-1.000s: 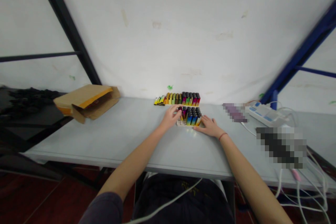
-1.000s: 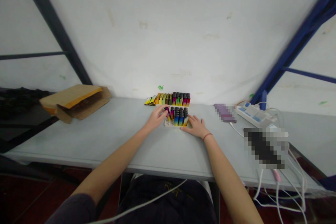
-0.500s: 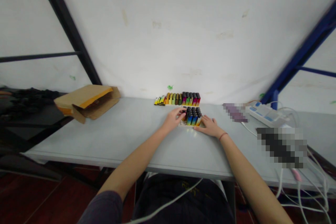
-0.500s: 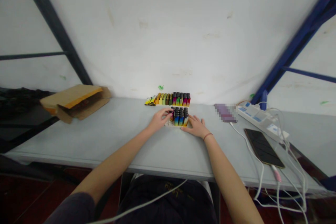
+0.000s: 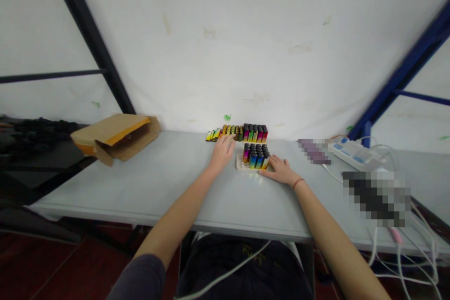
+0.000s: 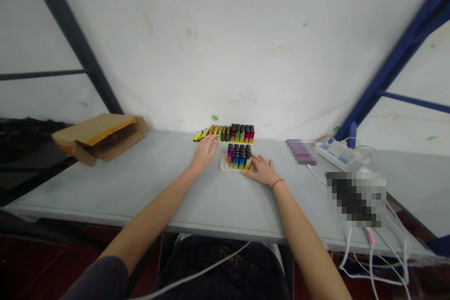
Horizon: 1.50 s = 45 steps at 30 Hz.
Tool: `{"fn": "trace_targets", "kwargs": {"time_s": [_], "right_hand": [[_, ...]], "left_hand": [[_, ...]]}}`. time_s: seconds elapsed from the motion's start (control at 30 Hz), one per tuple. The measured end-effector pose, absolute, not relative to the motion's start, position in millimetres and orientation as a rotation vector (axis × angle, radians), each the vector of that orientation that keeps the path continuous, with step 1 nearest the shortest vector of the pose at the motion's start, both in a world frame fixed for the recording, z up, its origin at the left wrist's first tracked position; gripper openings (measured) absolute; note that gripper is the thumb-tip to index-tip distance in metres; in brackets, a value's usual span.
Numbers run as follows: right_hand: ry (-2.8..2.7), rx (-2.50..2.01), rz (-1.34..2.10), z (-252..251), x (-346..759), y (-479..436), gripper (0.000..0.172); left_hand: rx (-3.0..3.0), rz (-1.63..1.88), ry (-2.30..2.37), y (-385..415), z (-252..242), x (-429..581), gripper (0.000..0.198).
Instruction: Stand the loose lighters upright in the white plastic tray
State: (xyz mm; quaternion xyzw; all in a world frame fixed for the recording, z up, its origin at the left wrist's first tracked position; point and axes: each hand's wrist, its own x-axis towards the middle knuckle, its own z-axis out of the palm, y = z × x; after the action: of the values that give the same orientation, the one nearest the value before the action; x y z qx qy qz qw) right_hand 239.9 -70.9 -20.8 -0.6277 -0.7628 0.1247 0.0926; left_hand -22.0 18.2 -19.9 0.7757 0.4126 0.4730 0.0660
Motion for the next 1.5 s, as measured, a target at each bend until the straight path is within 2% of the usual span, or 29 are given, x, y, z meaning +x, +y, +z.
{"fn": "trace_targets", "kwargs": {"time_s": [0.13,0.37,0.63,0.9,1.07,1.5], "right_hand": [[-2.260,-1.857,0.393,-19,239,-72,0.066],[-2.252,-1.872,0.373,-21,240,-72,0.064],[-2.255,-1.867,0.348,-26,242,-69,0.066],[-2.250,-1.863,0.361,-27,243,-69,0.068],[-2.244,-1.870,0.367,-28,243,-69,0.070],[-2.254,-1.852,0.333,-28,243,-69,0.063]], "left_hand": [[2.238,1.194,1.700,66,-23,-56,0.048],[2.543,0.619,1.671,101,-35,-79,0.055],[2.585,0.575,1.763,96,-24,-76,0.053],[2.535,0.504,1.773,95,-23,-69,0.066],[2.520,0.471,1.814,93,-26,-75,0.058],[2.528,0.356,1.791,95,-22,-95,0.051]]}}
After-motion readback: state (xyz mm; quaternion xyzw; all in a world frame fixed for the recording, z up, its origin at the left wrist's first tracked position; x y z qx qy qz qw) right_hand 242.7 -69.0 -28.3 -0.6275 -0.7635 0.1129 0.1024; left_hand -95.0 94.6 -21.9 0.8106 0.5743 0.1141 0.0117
